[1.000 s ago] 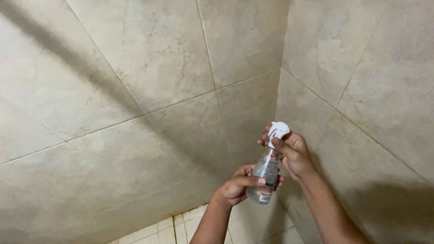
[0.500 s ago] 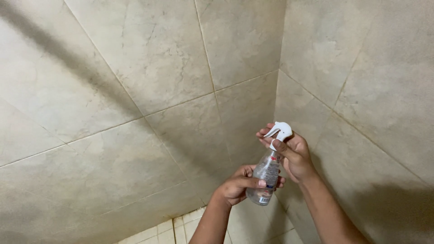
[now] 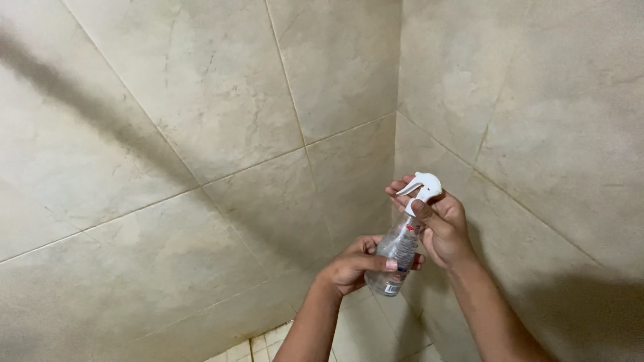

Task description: The person scrubs the tiled wall of a shower stall with a green and blue sponge. They then place the sponge on the toilet tank and pick up a spray bottle, spraying the cleaning solution onto the shower walls.

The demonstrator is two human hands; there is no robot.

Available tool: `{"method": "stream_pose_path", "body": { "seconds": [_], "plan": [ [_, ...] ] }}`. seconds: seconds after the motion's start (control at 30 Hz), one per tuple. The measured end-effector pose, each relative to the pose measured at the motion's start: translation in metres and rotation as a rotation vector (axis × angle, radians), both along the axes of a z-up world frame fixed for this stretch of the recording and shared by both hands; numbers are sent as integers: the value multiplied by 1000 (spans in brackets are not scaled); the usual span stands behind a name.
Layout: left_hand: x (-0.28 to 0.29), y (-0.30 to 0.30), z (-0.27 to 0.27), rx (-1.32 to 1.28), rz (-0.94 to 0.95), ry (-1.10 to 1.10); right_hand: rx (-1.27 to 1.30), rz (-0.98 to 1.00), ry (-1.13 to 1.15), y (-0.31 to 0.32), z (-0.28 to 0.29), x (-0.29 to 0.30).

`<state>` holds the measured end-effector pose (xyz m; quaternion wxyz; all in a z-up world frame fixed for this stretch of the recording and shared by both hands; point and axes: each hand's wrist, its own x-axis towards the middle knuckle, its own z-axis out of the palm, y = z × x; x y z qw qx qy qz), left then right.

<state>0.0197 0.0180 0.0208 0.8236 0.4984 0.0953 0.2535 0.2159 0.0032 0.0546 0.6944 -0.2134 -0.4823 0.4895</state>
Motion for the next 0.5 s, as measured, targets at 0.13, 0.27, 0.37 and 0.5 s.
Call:
{"method": "stream_pose_path", "body": {
  "seconds": [0.13,0.27,0.37,0.5],
  "plan": [
    [4,-1,10,1,-29,-22,66,17,13,1,4,6],
    [8,2,14,11,-26,-7,70,-2,-13,1,11,8],
    [12,11,13,41,-31,6,94,-23,-29,1,15,10],
    [15,18,18,102,-9,32,53,-79,-75,4,7,21]
  ]
}}
